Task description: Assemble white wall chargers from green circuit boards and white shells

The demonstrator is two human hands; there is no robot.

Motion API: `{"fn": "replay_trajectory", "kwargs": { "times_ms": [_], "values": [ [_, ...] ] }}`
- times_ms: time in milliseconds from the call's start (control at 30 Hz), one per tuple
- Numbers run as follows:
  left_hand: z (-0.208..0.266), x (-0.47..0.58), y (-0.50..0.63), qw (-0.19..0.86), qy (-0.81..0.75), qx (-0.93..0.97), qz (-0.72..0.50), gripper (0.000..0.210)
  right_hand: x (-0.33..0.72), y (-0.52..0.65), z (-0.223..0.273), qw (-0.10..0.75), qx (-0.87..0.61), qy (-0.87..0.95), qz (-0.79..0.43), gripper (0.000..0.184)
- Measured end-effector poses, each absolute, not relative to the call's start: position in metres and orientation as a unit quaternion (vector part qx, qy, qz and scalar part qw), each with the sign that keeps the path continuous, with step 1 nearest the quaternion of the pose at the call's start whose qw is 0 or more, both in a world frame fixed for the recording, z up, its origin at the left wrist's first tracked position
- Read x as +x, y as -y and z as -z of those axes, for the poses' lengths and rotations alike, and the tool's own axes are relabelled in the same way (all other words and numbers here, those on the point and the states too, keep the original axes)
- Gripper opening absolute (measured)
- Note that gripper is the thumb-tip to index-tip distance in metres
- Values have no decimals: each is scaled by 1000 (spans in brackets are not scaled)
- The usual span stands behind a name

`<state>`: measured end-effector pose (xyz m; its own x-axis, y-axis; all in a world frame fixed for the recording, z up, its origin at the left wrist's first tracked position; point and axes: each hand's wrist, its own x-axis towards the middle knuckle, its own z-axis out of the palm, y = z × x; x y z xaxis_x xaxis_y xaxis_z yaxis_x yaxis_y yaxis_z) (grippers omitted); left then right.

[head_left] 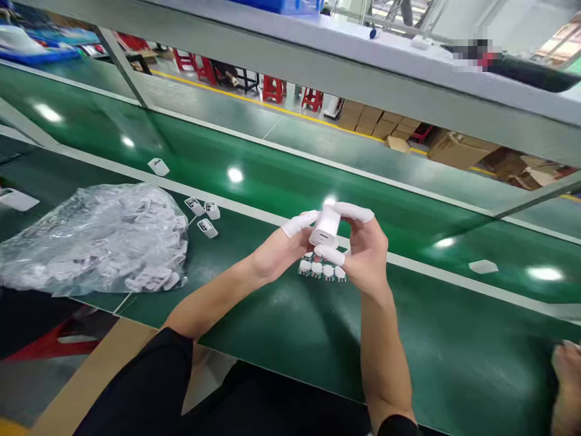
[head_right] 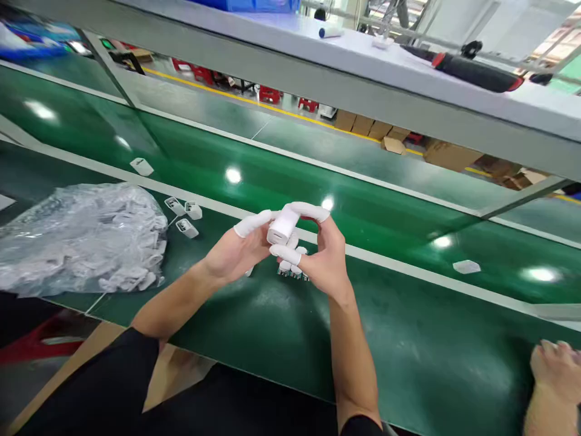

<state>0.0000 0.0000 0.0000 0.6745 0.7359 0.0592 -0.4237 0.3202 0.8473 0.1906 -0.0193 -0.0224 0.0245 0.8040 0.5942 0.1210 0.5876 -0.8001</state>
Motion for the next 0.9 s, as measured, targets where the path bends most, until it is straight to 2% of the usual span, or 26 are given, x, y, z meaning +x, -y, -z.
{"fn": "replay_trajectory", "kwargs": {
  "times_ms": [67,200,333,567,800,900],
  "values": [
    [0,1,3,773,-151,479,-388,43,190,16,24,659,-356,603,-275,64],
    [1,4,9,712,-156,533,-430,45,192,16,24,688,-342,573,-285,61],
    [5,8,11,665,-182,552,-468,39,192,21,19,685,-335,585,-277,60],
    [8,11,16,637,-213,552,-494,43,188,26,17,661,-349,590,-305,65],
    [22,15,2,615,-195,549,-532,45,191,23,17,644,-319,615,-325,55],
    [32,18,-14,603,-208,556,-533,53,198,13,22,636,-349,620,-297,55]
  ]
}}
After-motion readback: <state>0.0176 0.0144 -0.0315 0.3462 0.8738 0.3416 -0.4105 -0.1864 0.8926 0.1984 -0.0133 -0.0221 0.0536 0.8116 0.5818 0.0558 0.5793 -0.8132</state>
